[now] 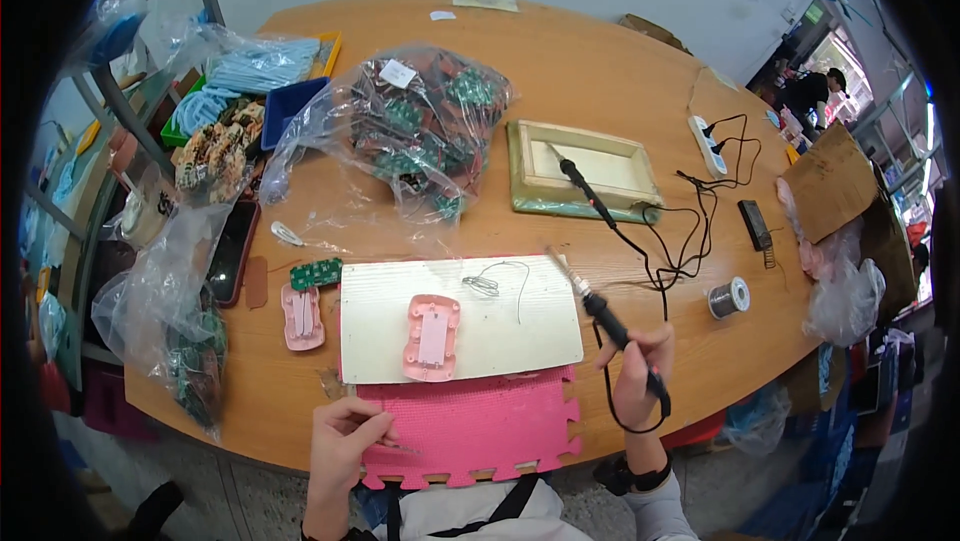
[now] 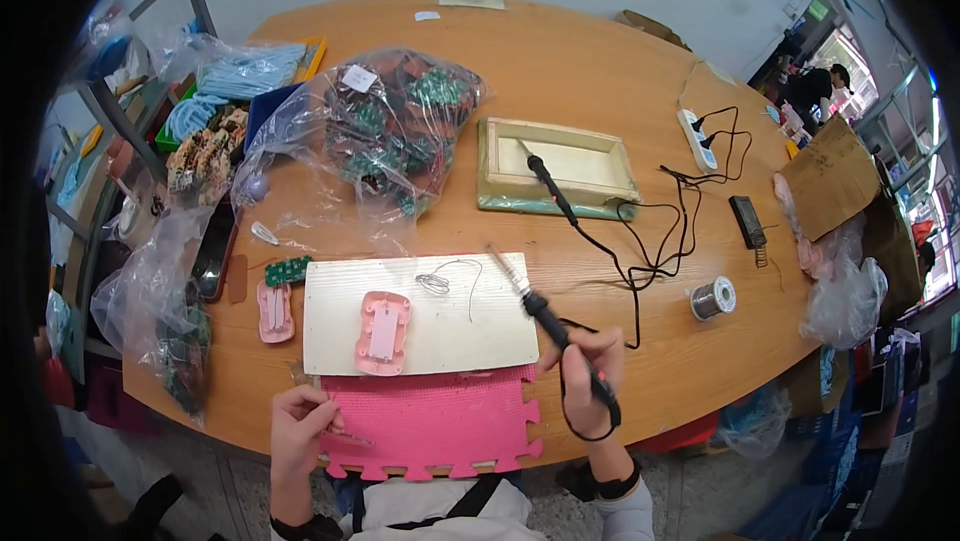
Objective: Soldering wires to a small electronic component inside a pink plastic casing.
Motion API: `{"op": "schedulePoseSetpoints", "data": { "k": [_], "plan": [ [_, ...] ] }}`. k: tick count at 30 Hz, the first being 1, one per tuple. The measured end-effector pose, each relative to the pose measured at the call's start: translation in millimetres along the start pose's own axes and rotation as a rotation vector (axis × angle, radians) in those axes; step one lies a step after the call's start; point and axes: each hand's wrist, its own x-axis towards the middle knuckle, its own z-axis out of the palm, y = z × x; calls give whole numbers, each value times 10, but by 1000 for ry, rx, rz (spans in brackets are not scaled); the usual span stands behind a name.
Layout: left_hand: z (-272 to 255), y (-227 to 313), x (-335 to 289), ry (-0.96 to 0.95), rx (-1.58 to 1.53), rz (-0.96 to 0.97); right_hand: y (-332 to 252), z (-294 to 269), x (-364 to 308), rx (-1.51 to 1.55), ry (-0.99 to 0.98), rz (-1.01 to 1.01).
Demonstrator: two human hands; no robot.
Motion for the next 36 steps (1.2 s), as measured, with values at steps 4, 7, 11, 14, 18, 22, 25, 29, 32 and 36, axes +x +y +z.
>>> {"op": "schedulePoseSetpoints", "data": {
  "k": [4, 7, 11, 14, 18, 22, 25, 29, 32, 36],
  "plan": [
    [159, -31, -13, -165, 44, -31, 19, -23, 119, -29, 50, 16],
    [319, -55, -50, -277, 19, -142, 58, -72, 103, -160, -15, -32],
    [681, -30, -18, -531, 24, -236, 63, -42, 102, -218, -84, -124],
    [988, -49, 45, -660, 14, -249, 123, 17, 33, -261, -222, -165],
    [1265, -161, 29, -710, -89, -262, 148, -20, 5, -254, -365, -154],
    [1357, -166, 35, -765, -41, -267, 186, -101, -50, -170, -432, -168],
    [1456, -135, 5, -785, 21, -308, 93, -157, -69, -178, -513, -60],
    [1545, -176, -43, -699, -34, -282, 164, -165, -79, -52, -525, -97],
    [1625, -215, -45, -650, 40, -203, 205, -231, -101, -11, -589, 27],
    [1674, -238, -67, -607, 71, -25, 78, -214, -15, -159, -631, -148]
  ]
}}
